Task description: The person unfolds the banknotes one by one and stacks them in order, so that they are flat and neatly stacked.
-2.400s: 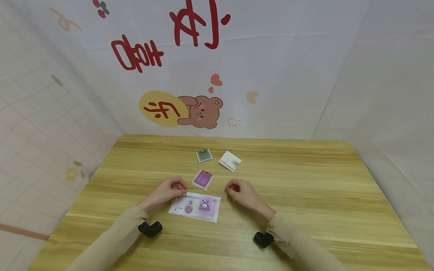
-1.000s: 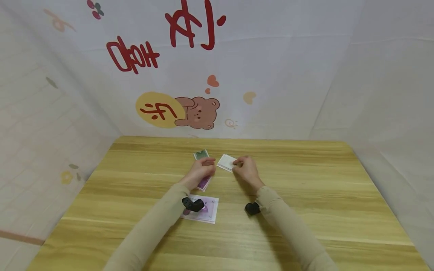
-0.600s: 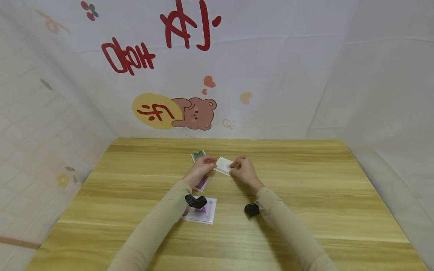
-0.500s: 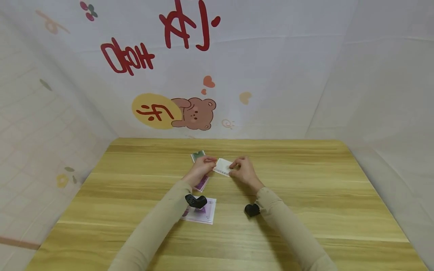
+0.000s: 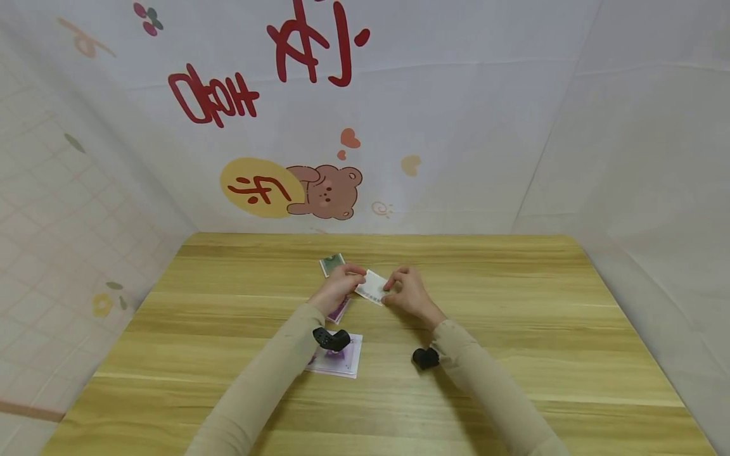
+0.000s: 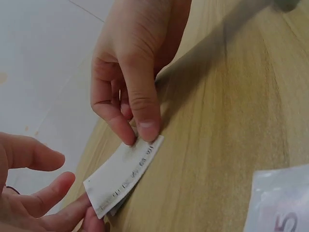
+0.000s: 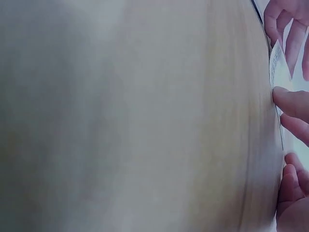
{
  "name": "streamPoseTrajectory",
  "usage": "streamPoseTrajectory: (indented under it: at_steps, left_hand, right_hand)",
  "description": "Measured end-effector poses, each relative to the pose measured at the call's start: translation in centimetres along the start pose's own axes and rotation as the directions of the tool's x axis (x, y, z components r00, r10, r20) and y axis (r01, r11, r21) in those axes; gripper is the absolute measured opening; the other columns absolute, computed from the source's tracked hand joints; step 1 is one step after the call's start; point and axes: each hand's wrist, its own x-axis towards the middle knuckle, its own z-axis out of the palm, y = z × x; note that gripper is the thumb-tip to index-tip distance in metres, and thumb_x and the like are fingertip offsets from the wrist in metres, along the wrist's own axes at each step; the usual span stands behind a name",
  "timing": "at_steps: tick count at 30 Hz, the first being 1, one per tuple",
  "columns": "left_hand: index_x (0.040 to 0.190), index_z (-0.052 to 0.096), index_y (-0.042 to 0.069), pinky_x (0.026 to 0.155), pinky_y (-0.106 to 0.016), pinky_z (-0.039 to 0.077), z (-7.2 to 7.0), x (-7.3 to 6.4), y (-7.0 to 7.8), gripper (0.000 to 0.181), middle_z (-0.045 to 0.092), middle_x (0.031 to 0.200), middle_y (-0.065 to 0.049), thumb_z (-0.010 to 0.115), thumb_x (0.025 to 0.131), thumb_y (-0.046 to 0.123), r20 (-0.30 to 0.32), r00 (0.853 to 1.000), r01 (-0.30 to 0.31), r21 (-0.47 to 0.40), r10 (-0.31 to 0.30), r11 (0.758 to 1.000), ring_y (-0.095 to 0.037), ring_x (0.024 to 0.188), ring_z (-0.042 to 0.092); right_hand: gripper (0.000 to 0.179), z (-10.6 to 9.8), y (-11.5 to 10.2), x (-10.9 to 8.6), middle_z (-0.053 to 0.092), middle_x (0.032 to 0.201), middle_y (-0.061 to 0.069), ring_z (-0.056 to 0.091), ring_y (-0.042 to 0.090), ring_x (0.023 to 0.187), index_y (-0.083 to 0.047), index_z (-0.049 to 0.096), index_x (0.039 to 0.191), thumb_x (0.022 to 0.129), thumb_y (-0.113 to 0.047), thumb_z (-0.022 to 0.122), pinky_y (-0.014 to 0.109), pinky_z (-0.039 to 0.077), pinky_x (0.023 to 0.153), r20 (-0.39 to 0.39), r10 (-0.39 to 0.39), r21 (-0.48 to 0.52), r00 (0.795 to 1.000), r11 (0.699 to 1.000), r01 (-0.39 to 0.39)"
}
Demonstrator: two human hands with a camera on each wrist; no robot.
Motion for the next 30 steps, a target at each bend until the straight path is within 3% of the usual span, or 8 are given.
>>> streamPoseTrajectory:
  at_steps: [7,12,16,21,25,30]
  left_hand:
    - [0.116,0.055,-0.01,0.084,-0.03,0.045,0.4,-0.2,0.0,0.035,0.056,0.116,-0.021,0.057,0.081,-0.009,0.05,0.996,-0.069,-0.019,0.07,0.997,-0.024,0.101,0.052]
    - [0.113,0.057,-0.01,0.077,-0.024,0.044,0.5,-0.3,-0.5,0.037,0.059,0.105,-0.019,0.051,0.077,-0.018,0.039,0.994,-0.103,-0.044,0.105,0.994,-0.023,0.096,0.053]
    - [0.11,0.059,-0.01,0.074,-0.022,0.044,0.4,-0.6,-0.7,0.037,0.062,0.102,-0.017,0.048,0.076,-0.02,0.033,0.991,-0.129,-0.058,0.131,0.99,-0.024,0.096,0.056]
    - [0.107,0.061,-0.01,0.071,-0.022,0.043,0.2,-1.1,-0.6,0.036,0.064,0.097,-0.015,0.047,0.075,-0.019,0.055,0.985,-0.159,-0.066,0.163,0.985,-0.019,0.09,0.057]
    - [0.104,0.062,-0.008,0.07,-0.022,0.043,0.1,-1.5,-0.5,0.035,0.064,0.094,-0.013,0.047,0.075,-0.019,0.078,0.981,-0.176,-0.054,0.18,0.983,-0.016,0.085,0.056]
    - [0.103,0.063,-0.008,0.068,-0.023,0.044,0.5,-1.9,-0.5,0.032,0.065,0.094,-0.013,0.05,0.075,-0.019,0.135,0.967,-0.218,-0.006,0.217,0.976,-0.015,0.084,0.057]
  right_hand:
    - [0.015,0.4,-0.1,-0.9,0.053,0.112,0.022,0.04,0.042,0.11,-0.006,0.066,0.077,0.074,-0.005,0.08,0.055,0.029,0.095,0.013,-0.02,-0.037,1.0,0.999,0.02]
    - [0.013,0.7,-0.3,-1.6,0.06,0.101,0.015,0.048,0.035,0.101,-0.007,0.066,0.08,0.075,-0.004,0.078,0.047,0.035,0.089,0.012,-0.042,-0.017,0.999,0.999,0.043]
    - [0.01,0.6,-0.5,-2.2,0.059,0.09,0.011,0.051,0.029,0.089,-0.004,0.066,0.084,0.078,-0.001,0.075,0.039,0.039,0.079,0.017,-0.055,0.033,0.998,0.998,0.054]
    - [0.008,-0.1,-1.1,-3.1,0.06,0.095,0.013,0.06,0.026,0.087,-0.001,0.062,0.092,0.087,-0.003,0.068,0.034,0.048,0.074,0.009,0.001,0.146,1.0,0.989,-0.002]
    - [0.008,-1.0,-1.4,-3.8,0.06,0.099,0.019,0.063,0.03,0.086,0.004,0.058,0.097,0.092,-0.002,0.061,0.034,0.051,0.069,0.021,0.044,0.28,0.999,0.959,-0.048]
    - [0.019,-1.9,-1.6,-4.4,0.061,0.102,0.026,0.064,0.032,0.086,0.011,0.054,0.109,0.096,-0.002,0.054,0.04,0.055,0.071,0.074,0.082,0.431,0.994,0.896,-0.106]
